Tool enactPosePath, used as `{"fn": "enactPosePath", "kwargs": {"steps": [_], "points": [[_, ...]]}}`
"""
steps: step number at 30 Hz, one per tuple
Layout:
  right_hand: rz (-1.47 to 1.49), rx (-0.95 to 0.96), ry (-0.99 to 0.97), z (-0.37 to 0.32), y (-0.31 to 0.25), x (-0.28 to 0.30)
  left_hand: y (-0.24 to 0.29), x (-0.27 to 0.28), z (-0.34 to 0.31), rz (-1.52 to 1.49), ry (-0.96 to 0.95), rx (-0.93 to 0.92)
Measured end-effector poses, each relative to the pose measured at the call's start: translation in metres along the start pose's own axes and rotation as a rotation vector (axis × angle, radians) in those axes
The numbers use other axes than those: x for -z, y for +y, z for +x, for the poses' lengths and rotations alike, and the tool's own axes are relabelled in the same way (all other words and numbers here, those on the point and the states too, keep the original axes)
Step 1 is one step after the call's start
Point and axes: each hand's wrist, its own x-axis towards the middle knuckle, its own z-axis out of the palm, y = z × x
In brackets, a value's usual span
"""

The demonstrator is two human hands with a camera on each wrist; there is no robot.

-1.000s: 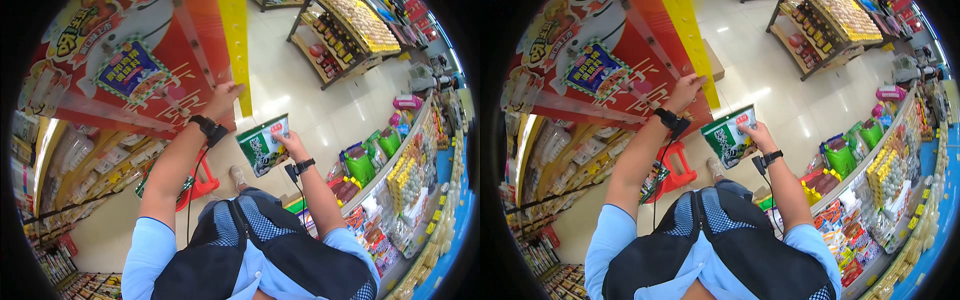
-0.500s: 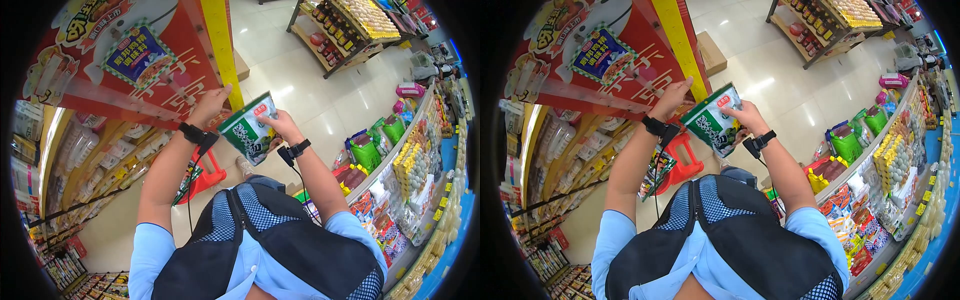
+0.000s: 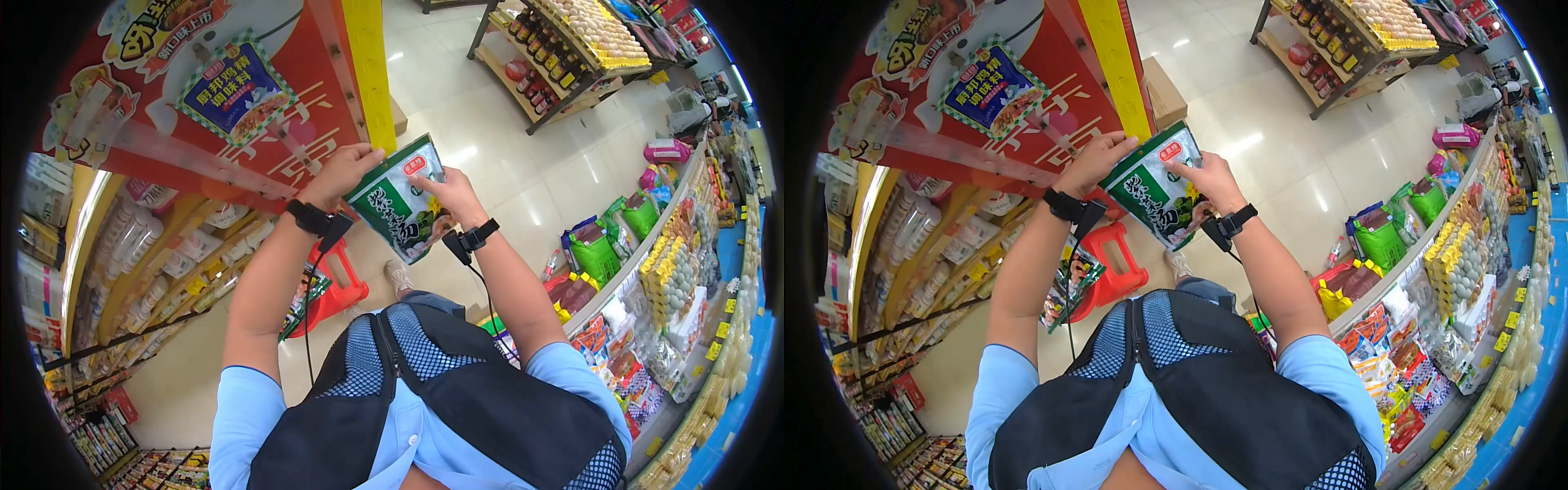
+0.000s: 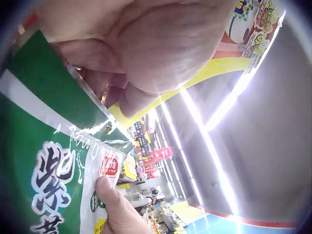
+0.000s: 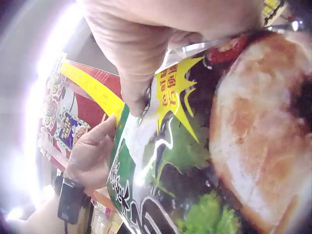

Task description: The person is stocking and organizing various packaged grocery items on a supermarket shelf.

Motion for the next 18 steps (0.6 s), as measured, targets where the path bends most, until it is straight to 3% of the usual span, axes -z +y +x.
{"fn": "enactPosePath", "kwargs": {"steps": [6,12,18], "points": [[0.199,-0.021,0.002,-0.007,-0.001,0.002,0.016,0.003,0.004,0.158,-0.090,0.066],[0.262,-0.029,0.047,-0.005,0.008,0.000,0.019,-0.003,0.010,0.113,-0.062,-0.016],[0.102,-0.017,0.103,-0.006,0.008,-0.001,0.017,0.002,0.016,0.233,-0.118,-0.066]]}}
